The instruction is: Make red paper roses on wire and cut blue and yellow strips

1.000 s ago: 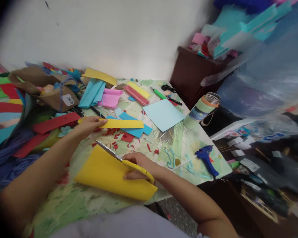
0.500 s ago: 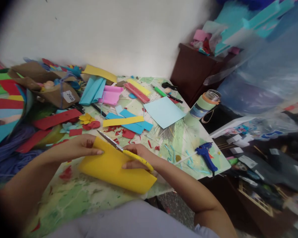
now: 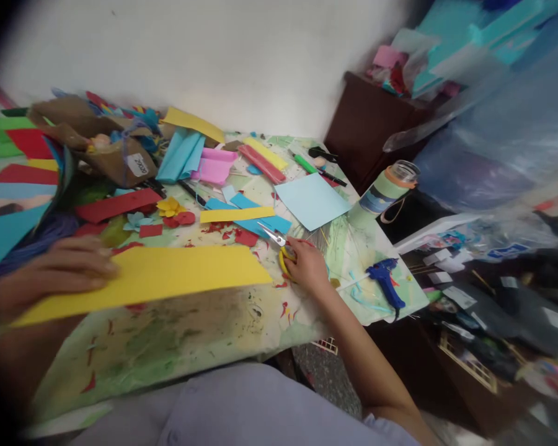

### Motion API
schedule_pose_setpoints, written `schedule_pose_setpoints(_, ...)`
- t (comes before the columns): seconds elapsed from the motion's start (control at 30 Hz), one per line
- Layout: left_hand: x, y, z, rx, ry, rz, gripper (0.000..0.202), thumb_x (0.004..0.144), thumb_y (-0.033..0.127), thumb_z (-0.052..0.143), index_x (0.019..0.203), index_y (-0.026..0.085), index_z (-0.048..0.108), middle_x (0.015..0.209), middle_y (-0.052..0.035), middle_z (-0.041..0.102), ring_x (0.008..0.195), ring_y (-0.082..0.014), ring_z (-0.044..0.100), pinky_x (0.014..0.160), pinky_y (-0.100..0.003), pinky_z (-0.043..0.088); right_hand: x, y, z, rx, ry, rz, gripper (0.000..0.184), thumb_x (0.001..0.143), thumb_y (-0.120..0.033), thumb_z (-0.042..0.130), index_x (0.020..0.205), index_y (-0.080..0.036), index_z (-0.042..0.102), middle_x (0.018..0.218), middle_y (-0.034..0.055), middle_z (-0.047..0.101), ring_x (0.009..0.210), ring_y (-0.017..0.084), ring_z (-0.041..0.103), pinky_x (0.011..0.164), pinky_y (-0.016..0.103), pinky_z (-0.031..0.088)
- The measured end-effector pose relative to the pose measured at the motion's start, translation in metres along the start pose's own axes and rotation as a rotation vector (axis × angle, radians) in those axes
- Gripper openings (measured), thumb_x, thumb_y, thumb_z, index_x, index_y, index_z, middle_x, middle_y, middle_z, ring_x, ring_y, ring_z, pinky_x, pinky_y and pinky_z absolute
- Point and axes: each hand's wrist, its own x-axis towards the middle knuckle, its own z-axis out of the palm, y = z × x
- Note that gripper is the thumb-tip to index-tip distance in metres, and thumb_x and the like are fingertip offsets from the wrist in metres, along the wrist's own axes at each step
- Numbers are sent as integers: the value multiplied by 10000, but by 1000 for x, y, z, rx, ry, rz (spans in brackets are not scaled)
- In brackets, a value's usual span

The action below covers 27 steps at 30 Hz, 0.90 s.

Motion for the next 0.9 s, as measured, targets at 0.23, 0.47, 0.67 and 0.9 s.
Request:
schedule_pose_setpoints(0.23,-41,-12,40,-61,-331,-21,232,911,166,491,956,268,694,1033,-36,759,1084,-181,636,998,-395,449,-9,-7,0,-125,43,-60,438,856,-236,574,1276,-120,621,1257,166,634,1181,332,543,1030,466,419)
schedule_pose_setpoints(0.47,-69,-24,48,27,-467,-171,359,821,87,435,1018,230,699,1153,-58,726,1141,-180,638,1146,-464,366,-35,-47,-3,-34,-121,-487,474,851,-383,666,1270,-173,600,1338,155,588,1211,321,510,1027,489,372)
schedule_pose_setpoints(0.67,-66,-13,48,63,-454,-195,237,914,318,523,1052,260,708,1161,-55,724,1138,-200,645,1152,-463,370,-28,-61,12,54,-328,-661,277,945,-351,586,1164,-191,645,1212,109,672,1128,251,568,934,411,363)
schedule_pose_setpoints(0.9,-72,-7,50,42,-336,-379,268,944,363,464,1031,257,694,1121,-41,741,1112,-192,655,1147,-445,382,-9,-57,26,192,-273,-710,191,962,-243,521,957,-184,703,1020,90,738,943,203,632,877,368,400)
